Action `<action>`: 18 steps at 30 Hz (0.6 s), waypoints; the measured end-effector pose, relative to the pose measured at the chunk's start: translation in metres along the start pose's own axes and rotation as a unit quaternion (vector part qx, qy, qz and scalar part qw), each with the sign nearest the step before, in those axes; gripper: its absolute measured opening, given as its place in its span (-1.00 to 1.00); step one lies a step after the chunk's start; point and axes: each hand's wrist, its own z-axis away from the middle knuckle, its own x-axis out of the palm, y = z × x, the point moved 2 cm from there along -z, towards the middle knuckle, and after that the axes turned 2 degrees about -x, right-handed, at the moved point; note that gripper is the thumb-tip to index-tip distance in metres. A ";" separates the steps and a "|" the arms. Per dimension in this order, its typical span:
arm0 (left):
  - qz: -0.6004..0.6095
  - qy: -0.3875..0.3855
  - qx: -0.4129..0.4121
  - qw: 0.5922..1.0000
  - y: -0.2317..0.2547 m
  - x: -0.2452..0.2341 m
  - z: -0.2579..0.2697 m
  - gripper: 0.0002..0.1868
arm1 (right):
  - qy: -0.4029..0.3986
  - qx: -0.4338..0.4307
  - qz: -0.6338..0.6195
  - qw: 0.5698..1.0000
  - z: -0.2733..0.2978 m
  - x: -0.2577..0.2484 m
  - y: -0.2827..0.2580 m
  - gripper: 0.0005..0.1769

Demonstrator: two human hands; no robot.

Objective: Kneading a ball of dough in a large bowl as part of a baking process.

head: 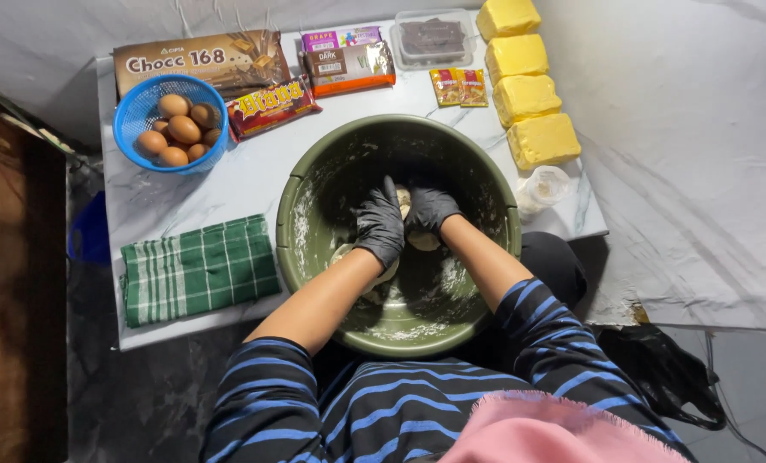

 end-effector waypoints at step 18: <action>0.194 -0.137 -0.095 0.967 -0.015 -0.052 0.012 -0.11 | 0.027 0.020 0.109 0.994 -0.137 0.177 0.114 -0.57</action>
